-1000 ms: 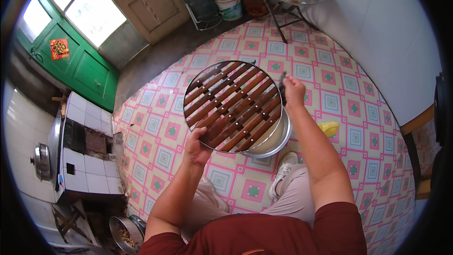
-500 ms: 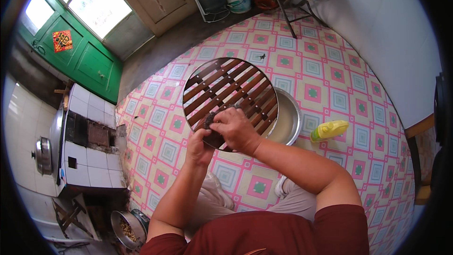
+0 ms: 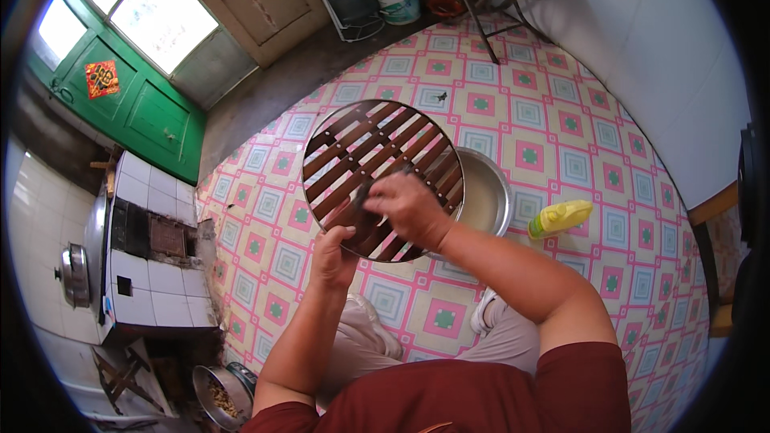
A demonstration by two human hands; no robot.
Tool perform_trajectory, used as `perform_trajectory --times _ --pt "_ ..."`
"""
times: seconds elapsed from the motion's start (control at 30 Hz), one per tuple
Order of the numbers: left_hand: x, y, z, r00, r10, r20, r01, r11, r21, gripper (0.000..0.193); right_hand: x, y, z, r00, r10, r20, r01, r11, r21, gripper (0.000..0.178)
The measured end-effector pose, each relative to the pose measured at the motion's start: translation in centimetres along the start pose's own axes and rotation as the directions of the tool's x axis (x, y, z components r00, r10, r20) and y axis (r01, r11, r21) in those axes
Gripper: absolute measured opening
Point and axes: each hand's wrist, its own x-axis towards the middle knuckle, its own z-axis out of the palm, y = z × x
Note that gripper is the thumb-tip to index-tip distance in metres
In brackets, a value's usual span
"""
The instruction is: The person is scrubbing a circular wooden slotted tray with a steel wool scrubber inside a metal basin containing water.
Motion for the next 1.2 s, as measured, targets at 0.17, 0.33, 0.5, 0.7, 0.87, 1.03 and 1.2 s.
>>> perform_trajectory --times 0.17,0.33,0.5,0.7,0.87,1.03,1.2 --pt "-1.3 0.4 1.8 1.0 -0.023 -0.007 0.024 0.998 0.051 0.058 -1.1 8.2 -3.7 0.924 0.315 -0.215 -0.373 0.868 -0.329 0.023" --pt "-0.8 0.0 0.9 1.0 -0.009 -0.016 0.01 0.999 0.044 0.058 0.6 1.0 -0.6 0.994 0.098 -0.051 -0.104 0.985 -0.138 0.021" --pt "-1.2 0.2 2.0 0.997 -0.066 -0.038 0.065 0.998 -0.019 0.057 1.5 2.3 -1.3 0.997 -0.023 -0.076 0.011 0.987 -0.161 0.02" --pt "-1.7 0.2 2.6 0.999 -0.046 0.02 0.044 0.995 0.095 0.059 -0.3 7.7 -3.9 0.921 0.335 -0.199 -0.381 0.882 -0.277 0.024" --pt "-1.1 0.0 1.6 0.999 -0.035 -0.004 0.035 0.99 0.133 0.059 0.2 -1.5 0.2 0.999 0.031 -0.006 -0.031 0.999 -0.014 0.02" --pt "-1.9 0.3 2.7 0.997 -0.073 -0.003 0.073 0.991 0.116 0.059 -0.6 8.3 -3.4 0.942 0.285 -0.179 -0.322 0.917 -0.237 0.023" --pt "-1.4 -0.2 2.4 0.998 -0.042 0.04 0.034 0.983 0.18 0.059 -0.4 6.5 -1.6 0.917 0.332 -0.223 -0.378 0.9 -0.216 0.024"
